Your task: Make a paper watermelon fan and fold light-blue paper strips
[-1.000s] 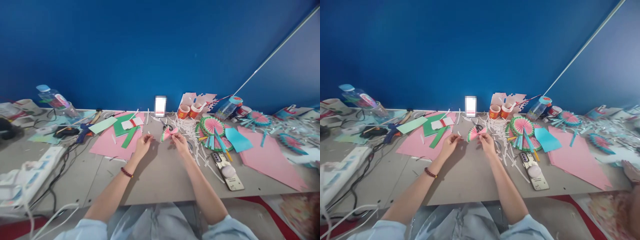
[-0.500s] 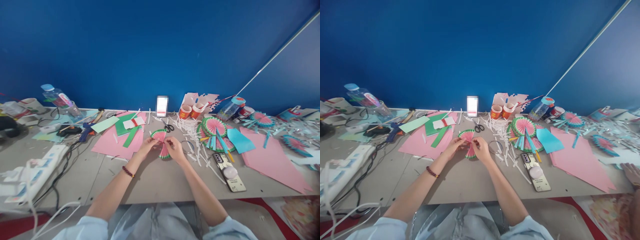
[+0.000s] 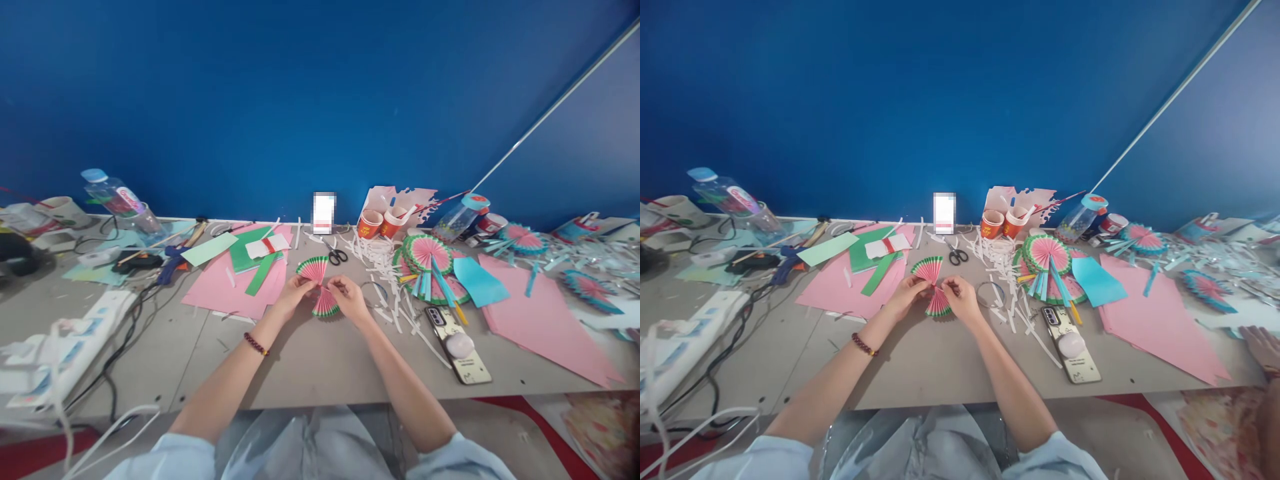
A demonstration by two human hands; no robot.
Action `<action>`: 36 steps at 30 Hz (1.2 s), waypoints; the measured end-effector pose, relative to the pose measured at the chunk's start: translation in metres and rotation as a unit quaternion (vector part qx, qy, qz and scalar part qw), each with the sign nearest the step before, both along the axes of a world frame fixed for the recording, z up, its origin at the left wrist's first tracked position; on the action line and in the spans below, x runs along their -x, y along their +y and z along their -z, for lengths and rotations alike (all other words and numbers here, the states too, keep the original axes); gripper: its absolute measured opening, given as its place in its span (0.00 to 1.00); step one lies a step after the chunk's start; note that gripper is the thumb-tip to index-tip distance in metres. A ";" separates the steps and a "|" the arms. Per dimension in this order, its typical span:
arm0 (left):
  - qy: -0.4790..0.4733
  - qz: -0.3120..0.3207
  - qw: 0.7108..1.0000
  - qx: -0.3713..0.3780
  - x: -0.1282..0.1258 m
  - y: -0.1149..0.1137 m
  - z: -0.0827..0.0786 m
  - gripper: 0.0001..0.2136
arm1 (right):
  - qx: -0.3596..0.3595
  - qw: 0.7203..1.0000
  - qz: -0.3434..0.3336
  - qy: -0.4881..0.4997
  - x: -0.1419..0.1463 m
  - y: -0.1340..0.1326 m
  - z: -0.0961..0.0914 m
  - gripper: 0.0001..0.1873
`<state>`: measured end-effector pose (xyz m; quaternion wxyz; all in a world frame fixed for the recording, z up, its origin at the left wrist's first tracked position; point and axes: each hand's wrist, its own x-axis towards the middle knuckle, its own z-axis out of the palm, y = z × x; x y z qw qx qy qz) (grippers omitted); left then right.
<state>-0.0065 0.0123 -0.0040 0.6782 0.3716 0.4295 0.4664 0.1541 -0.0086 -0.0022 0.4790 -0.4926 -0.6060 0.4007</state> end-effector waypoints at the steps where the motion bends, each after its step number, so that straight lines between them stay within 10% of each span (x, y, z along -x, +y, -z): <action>1: -0.003 0.001 1.000 -0.001 0.001 0.000 0.000 0.14 | 0.008 1.000 0.001 0.004 0.000 0.001 0.001 0.09; 6: 0.003 -0.010 1.000 -0.006 0.003 0.000 -0.005 0.15 | 0.038 0.998 0.024 0.046 -0.003 0.005 0.008 0.14; 18: -0.011 -0.027 0.999 0.020 0.005 0.003 -0.004 0.14 | -0.147 0.979 -0.056 -0.131 -0.004 -0.005 -0.007 0.29; 26: -0.018 -0.038 0.999 0.022 0.006 0.006 0.002 0.14 | -0.030 0.994 -0.080 -0.061 -0.002 0.001 0.004 0.12; 36: -0.013 -0.088 0.996 0.019 0.005 0.008 0.000 0.15 | 0.110 0.988 -0.090 0.063 -0.002 0.004 0.004 0.15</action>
